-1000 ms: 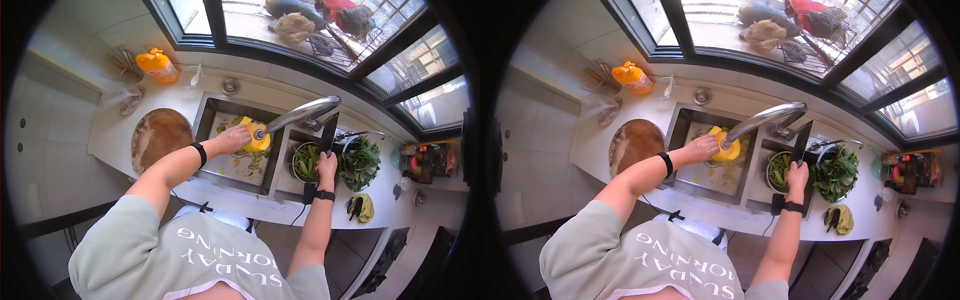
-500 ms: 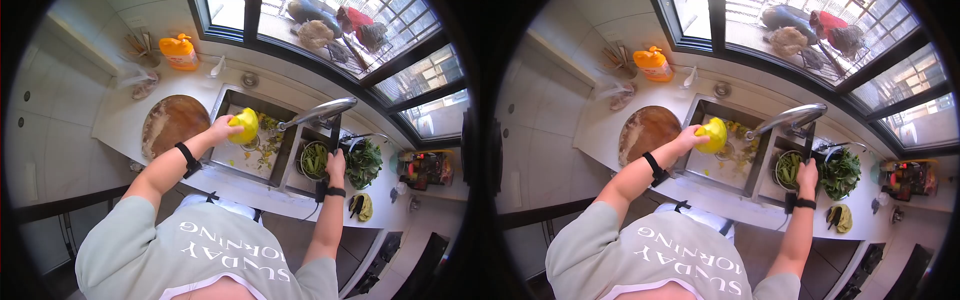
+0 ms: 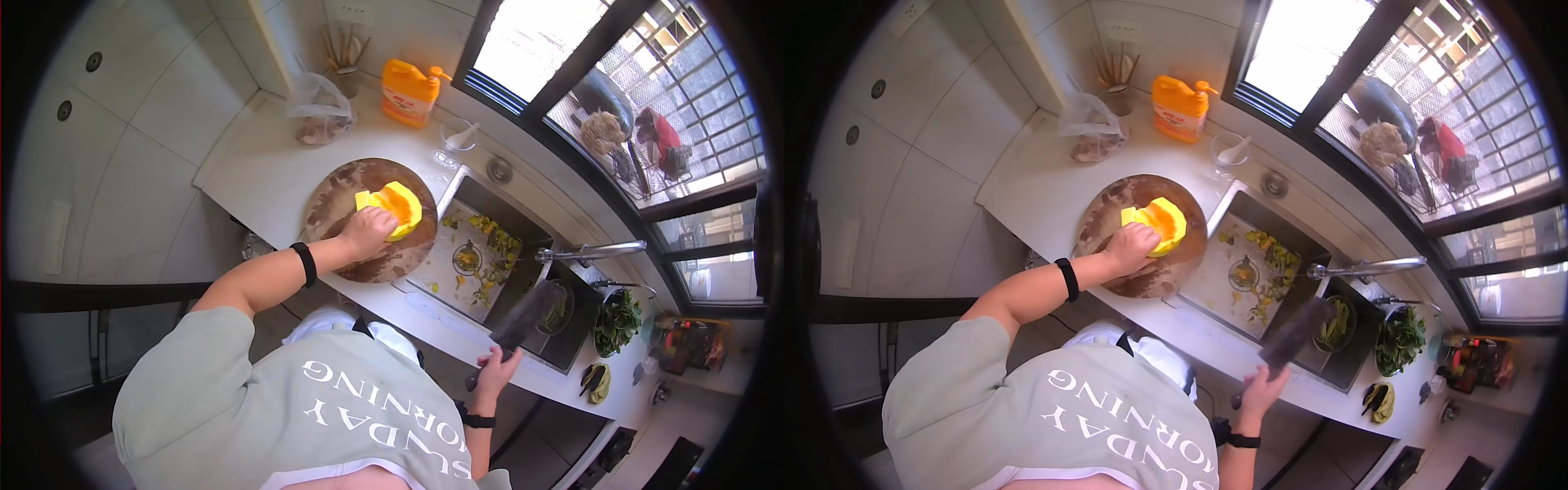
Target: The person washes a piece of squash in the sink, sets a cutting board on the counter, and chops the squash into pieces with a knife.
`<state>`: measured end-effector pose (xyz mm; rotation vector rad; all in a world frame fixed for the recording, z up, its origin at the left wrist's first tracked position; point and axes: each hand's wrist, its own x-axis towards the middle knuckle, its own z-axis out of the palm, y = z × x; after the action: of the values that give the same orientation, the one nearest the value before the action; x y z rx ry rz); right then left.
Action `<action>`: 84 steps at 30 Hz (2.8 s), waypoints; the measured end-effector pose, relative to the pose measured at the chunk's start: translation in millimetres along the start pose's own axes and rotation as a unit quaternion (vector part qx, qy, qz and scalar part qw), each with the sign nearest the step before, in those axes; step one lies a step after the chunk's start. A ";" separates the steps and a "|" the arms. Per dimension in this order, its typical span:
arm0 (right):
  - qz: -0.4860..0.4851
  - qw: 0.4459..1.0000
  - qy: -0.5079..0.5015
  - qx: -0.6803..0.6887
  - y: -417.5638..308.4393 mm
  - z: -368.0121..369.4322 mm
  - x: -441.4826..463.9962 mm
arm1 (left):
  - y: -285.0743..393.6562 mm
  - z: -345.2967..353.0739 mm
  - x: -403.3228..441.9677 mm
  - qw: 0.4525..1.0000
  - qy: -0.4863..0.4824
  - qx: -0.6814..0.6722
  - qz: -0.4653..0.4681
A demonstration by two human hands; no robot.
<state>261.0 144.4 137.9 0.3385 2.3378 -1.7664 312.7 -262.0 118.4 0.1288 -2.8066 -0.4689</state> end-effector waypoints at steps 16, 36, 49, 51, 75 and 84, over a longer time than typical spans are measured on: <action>-0.349 0.800 -0.249 -0.419 -97.0 265.4 -64.6 | -76.7 41.9 -90.4 0.828 0.240 -0.161 -0.480; -0.334 0.719 -0.281 -0.541 -85.3 279.1 -36.5 | -63.1 12.8 -16.0 0.802 0.044 -0.209 -0.558; -0.283 0.715 -0.331 -0.547 -108.6 300.6 -33.2 | -52.5 16.7 -15.1 0.786 0.051 -0.206 -0.580; -0.274 0.714 -0.328 -0.555 -96.7 302.2 -27.5 | -50.6 11.8 -12.8 0.784 0.058 -0.209 -0.582; -0.387 0.731 -0.268 -0.494 -56.3 300.0 -6.9 | -58.4 29.3 -15.5 0.764 0.034 -0.256 -0.592; -0.289 0.747 -0.314 -0.510 -31.0 310.8 0.9 | -71.3 59.4 -85.2 0.799 0.080 -0.310 -0.509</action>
<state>255.6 -162.8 81.9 -1.0537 2.4989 -0.2976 379.0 -299.8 18.1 1.4544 -2.0224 -1.4649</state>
